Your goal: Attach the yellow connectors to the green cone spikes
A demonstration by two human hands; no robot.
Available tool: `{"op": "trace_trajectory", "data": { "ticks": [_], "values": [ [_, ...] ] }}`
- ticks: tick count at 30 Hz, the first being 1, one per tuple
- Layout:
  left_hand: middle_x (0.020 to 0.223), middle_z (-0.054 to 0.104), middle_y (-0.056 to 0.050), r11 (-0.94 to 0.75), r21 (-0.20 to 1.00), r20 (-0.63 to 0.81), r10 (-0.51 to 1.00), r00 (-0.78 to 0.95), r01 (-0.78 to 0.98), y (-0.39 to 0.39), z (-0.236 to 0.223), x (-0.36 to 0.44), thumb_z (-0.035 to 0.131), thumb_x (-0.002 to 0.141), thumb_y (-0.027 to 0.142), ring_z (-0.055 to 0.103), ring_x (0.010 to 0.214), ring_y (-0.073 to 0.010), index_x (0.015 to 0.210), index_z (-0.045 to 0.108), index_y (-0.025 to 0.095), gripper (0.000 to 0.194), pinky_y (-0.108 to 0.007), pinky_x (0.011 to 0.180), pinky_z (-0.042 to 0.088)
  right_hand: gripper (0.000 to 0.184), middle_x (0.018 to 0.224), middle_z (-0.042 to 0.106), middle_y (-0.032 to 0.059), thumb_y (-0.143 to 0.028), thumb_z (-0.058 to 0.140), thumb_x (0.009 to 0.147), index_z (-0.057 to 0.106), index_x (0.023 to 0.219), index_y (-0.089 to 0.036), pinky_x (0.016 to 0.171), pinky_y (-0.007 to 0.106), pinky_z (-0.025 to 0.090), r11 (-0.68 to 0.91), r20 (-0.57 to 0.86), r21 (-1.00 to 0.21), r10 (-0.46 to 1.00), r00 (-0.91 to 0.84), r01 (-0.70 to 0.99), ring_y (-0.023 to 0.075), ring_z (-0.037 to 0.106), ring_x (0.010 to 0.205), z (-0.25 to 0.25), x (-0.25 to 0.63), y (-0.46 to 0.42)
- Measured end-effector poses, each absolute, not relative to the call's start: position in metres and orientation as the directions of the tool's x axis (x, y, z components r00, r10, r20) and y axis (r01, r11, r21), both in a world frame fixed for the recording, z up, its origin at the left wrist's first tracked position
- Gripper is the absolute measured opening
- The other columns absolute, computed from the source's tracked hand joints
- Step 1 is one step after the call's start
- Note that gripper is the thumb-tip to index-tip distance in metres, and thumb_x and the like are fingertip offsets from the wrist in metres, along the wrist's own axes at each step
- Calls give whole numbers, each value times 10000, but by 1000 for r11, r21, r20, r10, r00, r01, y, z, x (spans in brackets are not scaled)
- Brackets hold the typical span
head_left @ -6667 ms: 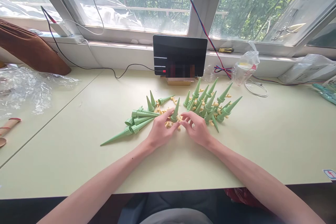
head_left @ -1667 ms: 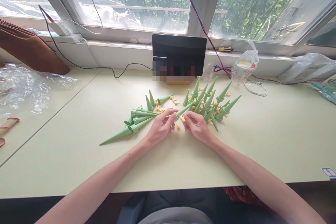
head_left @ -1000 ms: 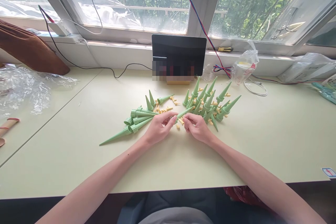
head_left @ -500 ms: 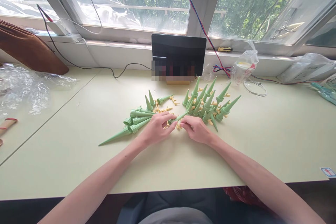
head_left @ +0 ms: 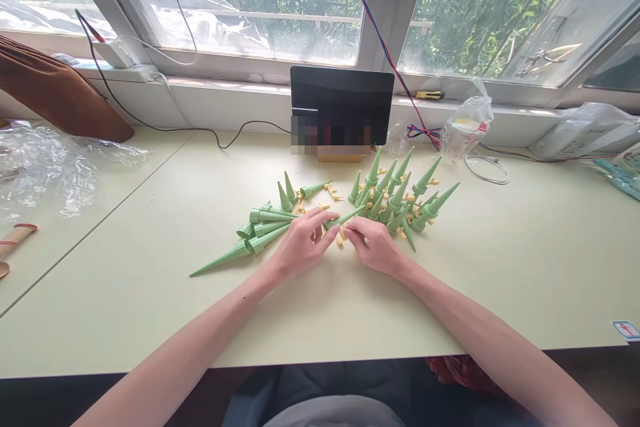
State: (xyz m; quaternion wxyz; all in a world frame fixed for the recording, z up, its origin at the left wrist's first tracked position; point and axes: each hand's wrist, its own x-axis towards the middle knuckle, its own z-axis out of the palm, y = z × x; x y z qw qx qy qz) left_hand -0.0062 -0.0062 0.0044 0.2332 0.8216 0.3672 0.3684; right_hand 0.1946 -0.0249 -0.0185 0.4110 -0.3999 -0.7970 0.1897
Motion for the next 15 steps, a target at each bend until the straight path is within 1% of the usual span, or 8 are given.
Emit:
{"op": "trace_trajectory", "data": {
  "ticks": [3,7,15],
  "values": [
    [906,658,-25,-606,671,440,789,429,426,-5,7,-6,565,948,329,496,542,-71,1090,674,182,231,-227,575,446,215,702,518,-4,-215,456,991,527,789,-198,592,259,375,610,507,-632,792,-339,478,129,459,609,-18,194,-25],
    [906,672,-34,-557,700,418,827,376,447,-5,11,-5,562,948,375,538,583,-92,1017,696,179,247,-239,577,451,213,708,525,-2,-196,453,992,521,790,-196,600,254,377,627,520,-618,778,-352,474,126,470,618,-19,193,-25],
    [868,650,-29,-528,724,407,847,343,444,-2,11,-5,528,962,393,549,622,-105,896,705,171,291,-243,579,440,224,725,543,7,-178,430,1000,513,793,-198,596,252,357,678,542,-515,732,-413,525,131,469,635,-20,194,-25]
  ]
}}
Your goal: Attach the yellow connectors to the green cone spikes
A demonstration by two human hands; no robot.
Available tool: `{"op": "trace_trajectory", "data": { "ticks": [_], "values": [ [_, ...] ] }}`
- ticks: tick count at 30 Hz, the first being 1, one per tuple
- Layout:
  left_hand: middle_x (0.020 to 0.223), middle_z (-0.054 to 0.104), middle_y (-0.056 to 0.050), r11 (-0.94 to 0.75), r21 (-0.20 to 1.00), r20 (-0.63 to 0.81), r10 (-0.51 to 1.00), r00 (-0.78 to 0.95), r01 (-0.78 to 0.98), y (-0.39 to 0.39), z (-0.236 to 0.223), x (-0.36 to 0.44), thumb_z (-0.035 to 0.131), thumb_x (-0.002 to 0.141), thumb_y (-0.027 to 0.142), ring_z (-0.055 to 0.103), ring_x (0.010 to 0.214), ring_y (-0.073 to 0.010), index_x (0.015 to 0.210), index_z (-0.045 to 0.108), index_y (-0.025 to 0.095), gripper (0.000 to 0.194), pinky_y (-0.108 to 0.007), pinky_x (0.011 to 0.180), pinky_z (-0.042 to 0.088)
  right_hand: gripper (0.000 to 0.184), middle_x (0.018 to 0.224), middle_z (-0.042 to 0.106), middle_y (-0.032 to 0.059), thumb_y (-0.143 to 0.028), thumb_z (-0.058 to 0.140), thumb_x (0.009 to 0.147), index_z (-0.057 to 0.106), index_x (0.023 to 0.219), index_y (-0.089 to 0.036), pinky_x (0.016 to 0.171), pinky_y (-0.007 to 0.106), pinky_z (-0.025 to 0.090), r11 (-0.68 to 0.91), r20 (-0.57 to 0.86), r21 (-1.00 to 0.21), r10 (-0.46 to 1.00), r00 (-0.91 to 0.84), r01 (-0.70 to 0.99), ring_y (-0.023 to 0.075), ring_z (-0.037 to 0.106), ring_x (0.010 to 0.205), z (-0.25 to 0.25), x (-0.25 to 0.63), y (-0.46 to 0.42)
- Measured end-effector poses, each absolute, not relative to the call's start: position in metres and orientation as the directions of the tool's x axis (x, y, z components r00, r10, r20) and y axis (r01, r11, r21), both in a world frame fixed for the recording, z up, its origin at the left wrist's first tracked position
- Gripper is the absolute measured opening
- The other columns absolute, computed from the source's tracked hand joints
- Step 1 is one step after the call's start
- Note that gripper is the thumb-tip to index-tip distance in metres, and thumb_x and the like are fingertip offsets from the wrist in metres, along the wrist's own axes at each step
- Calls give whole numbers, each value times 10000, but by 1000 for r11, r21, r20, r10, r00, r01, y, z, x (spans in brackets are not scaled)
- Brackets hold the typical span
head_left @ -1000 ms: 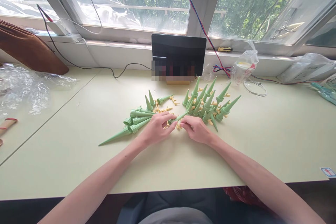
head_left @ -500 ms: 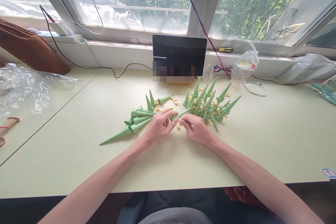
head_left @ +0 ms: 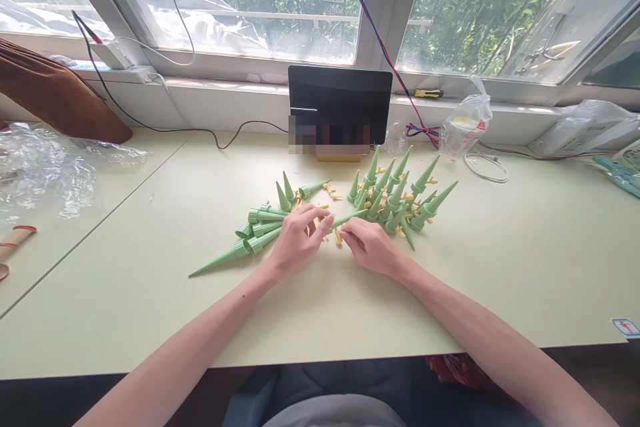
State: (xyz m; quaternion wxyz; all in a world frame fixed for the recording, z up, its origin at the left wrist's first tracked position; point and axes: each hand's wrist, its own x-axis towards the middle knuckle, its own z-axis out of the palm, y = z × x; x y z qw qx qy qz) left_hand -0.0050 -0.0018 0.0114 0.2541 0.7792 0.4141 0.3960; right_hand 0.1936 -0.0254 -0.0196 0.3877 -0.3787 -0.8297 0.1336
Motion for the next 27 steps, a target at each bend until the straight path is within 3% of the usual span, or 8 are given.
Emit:
{"op": "trace_trajectory", "data": {
  "ticks": [15,27],
  "values": [
    [729,544,-8,-566,698,381,813,440,440,0,7,-5,506,978,351,487,648,-118,754,641,165,320,-251,588,394,239,680,513,-3,-181,437,1002,548,790,-191,517,252,295,734,596,-355,654,-465,579,112,400,549,-15,189,-29],
    [716,484,-9,-490,801,333,842,425,343,-2,6,-3,497,978,380,459,657,-124,758,609,164,328,-230,509,352,225,726,582,9,-196,442,1005,570,820,-196,577,247,369,697,576,-480,708,-408,533,117,481,598,-19,189,-28]
  ]
}}
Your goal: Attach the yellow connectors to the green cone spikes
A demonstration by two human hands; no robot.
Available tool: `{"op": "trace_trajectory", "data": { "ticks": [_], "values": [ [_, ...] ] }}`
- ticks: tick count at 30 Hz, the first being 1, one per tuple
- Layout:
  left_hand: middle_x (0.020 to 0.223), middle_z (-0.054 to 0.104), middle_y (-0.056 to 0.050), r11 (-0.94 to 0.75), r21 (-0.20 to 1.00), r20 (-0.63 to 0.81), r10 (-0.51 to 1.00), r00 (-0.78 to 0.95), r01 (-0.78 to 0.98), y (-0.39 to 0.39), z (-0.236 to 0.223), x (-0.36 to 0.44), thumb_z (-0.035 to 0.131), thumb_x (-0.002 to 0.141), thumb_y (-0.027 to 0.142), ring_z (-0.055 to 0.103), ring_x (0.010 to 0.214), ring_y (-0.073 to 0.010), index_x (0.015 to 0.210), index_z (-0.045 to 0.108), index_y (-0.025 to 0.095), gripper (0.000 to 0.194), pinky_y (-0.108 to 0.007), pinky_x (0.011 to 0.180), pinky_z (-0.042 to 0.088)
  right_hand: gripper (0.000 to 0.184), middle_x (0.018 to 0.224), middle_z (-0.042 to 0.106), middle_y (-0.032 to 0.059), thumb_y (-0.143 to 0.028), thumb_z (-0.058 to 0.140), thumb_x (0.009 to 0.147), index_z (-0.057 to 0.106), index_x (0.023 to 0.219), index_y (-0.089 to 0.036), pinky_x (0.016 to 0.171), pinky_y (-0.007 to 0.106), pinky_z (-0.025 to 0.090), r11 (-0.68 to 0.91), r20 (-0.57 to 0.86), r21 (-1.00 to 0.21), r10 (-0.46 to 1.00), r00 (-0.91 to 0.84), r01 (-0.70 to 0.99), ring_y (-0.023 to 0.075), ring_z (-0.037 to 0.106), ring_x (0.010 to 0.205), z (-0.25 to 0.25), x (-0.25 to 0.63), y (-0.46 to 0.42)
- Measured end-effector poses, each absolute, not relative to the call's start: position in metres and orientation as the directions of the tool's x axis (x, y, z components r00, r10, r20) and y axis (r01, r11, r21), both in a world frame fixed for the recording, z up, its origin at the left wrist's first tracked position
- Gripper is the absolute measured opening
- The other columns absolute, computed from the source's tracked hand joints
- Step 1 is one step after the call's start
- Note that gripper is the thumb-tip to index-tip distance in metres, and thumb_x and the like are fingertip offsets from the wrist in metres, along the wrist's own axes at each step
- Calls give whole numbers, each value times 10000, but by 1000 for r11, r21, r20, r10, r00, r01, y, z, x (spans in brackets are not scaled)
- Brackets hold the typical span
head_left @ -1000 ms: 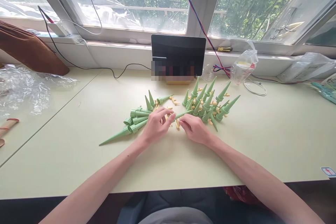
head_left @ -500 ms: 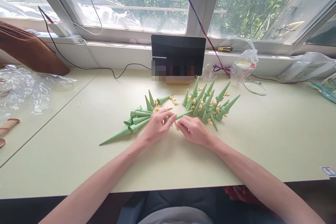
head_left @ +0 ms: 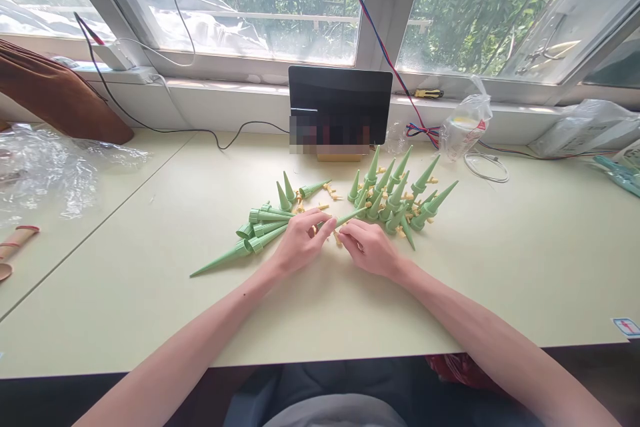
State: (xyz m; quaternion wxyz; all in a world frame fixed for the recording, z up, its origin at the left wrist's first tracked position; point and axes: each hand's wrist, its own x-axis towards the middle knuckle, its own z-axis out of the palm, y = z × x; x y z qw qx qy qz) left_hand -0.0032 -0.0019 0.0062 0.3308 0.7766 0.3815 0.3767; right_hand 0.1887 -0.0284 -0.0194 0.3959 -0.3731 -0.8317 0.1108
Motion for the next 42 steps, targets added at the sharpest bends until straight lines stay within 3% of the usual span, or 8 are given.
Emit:
{"op": "trace_trajectory", "data": {
  "ticks": [5,13,29,36,42],
  "values": [
    [623,376,19,-522,771,369,833,413,365,-2,6,-4,427,1007,373,359,602,-112,644,420,170,415,-251,540,290,230,734,575,10,-208,435,1011,553,814,-197,597,251,375,686,569,-508,721,-396,520,123,483,618,-21,189,-28],
    [594,314,32,-525,769,377,833,405,364,-2,4,-3,410,1006,403,300,557,-103,621,339,182,449,-264,534,259,239,715,557,5,-224,435,1014,542,801,-201,608,257,380,679,567,-541,730,-382,496,130,484,622,-20,189,-29],
    [568,337,37,-410,868,284,873,397,281,-3,1,-2,407,1005,453,329,513,-97,647,378,187,447,-251,487,282,228,707,534,3,-252,440,1015,536,816,-198,614,262,400,636,541,-609,770,-338,474,135,486,627,-17,189,-29],
    [602,412,28,-400,871,247,858,451,284,-4,6,-4,393,1012,438,405,556,-114,837,586,171,373,-243,535,374,229,722,550,13,-266,433,1016,541,825,-200,623,273,412,622,538,-621,781,-317,476,144,497,638,-19,190,-27],
    [656,505,16,-407,870,238,842,484,280,-2,6,-7,442,993,439,451,579,-110,925,635,172,337,-218,525,394,236,715,550,13,-266,429,1016,536,816,-200,614,273,406,627,552,-621,776,-306,470,144,489,630,-20,190,-26]
  ]
}}
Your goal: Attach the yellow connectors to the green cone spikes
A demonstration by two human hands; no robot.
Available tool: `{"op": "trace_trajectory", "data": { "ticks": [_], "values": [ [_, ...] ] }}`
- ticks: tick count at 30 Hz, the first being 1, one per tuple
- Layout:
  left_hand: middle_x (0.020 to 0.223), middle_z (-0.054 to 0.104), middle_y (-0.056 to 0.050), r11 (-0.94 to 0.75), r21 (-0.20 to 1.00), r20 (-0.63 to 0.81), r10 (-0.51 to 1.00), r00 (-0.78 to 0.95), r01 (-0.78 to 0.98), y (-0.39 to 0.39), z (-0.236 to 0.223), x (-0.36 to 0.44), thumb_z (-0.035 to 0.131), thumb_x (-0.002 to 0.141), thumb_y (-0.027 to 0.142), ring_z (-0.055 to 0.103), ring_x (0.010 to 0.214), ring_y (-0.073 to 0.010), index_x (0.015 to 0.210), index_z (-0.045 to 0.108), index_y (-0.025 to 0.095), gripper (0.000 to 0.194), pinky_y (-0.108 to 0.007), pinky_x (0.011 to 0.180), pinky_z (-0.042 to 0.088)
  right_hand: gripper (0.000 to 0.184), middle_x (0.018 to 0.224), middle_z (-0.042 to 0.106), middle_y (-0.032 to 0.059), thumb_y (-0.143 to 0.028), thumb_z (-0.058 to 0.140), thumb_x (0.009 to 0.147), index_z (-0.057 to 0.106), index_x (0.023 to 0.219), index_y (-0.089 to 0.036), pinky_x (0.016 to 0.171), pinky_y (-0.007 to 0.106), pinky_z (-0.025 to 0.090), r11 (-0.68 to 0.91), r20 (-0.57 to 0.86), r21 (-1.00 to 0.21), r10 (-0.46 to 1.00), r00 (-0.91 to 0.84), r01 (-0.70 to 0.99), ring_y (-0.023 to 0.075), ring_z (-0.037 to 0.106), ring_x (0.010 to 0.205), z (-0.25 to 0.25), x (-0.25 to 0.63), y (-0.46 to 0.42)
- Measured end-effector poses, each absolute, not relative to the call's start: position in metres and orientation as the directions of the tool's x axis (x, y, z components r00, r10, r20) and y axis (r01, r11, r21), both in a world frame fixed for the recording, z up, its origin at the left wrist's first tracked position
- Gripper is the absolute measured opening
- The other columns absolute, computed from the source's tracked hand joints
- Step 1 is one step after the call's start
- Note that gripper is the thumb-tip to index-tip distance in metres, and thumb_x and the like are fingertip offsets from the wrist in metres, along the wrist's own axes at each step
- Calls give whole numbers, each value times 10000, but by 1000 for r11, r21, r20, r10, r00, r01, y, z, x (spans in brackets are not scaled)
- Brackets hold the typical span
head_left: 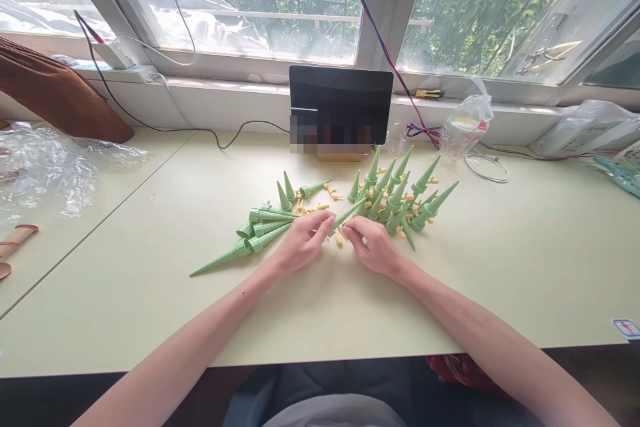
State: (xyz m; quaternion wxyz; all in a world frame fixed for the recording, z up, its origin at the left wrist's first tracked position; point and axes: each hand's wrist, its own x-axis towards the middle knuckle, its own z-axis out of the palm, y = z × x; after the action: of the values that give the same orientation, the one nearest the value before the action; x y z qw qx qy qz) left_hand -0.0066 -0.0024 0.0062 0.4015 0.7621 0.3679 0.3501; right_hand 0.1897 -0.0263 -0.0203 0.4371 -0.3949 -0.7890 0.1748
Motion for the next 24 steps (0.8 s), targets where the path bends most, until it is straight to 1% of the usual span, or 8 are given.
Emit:
{"op": "trace_trajectory", "data": {
  "ticks": [3,7,11,13,15,17,20,24],
  "values": [
    [742,591,-4,-407,874,242,839,487,267,-2,5,-7,478,979,434,498,607,-110,969,662,175,318,-212,530,417,236,705,536,8,-258,433,1013,531,807,-198,609,269,400,628,555,-623,775,-303,466,140,482,625,-20,190,-27],
    [861,663,-39,-412,874,245,831,499,258,-1,5,-7,488,978,424,560,662,-118,1009,690,173,323,-213,547,447,260,691,528,6,-277,429,1012,520,781,-201,598,270,398,618,541,-638,784,-303,459,138,476,612,-19,189,-28],
    [934,704,-65,-414,880,255,827,500,235,-2,6,-6,509,969,414,610,691,-131,1083,699,179,323,-221,561,485,311,659,531,4,-323,417,1019,517,751,-201,593,278,414,567,501,-717,824,-265,406,138,489,596,-15,189,-30],
    [974,710,-82,-423,880,271,822,501,217,-3,6,-6,518,967,407,622,713,-137,1119,699,181,327,-220,567,495,308,638,532,-2,-361,429,1018,545,784,-197,582,280,429,496,435,-798,867,-243,342,136,500,572,-13,188,-31],
    [1003,708,-92,-429,880,284,819,499,203,-3,5,-5,527,964,401,625,732,-140,1139,699,184,327,-216,569,497,316,624,527,-12,-414,452,1009,555,802,-198,548,276,434,387,333,-888,914,-233,248,127,500,532,-11,188,-32],
    [1016,702,-92,-423,885,283,820,498,194,-3,4,-5,538,960,392,618,730,-135,1149,698,193,318,-209,563,493,339,615,521,-21,-469,485,989,550,793,-200,507,269,424,271,233,-952,944,-233,142,118,496,496,-10,188,-33],
    [1024,690,-87,-407,898,273,816,510,170,-3,4,-5,546,957,378,592,684,-112,1152,695,201,303,-201,546,481,366,611,528,-23,-511,551,947,556,772,-190,471,262,416,134,131,-991,957,-260,-6,109,492,470,-9,188,-32],
    [1014,675,-85,-405,906,286,802,525,126,-2,3,-6,543,959,361,516,550,-62,1150,695,190,298,-209,514,467,373,643,523,-19,-496,618,912,552,736,-175,432,240,399,-29,52,-976,930,-364,-215,101,507,486,-9,190,-29]
  ]
}}
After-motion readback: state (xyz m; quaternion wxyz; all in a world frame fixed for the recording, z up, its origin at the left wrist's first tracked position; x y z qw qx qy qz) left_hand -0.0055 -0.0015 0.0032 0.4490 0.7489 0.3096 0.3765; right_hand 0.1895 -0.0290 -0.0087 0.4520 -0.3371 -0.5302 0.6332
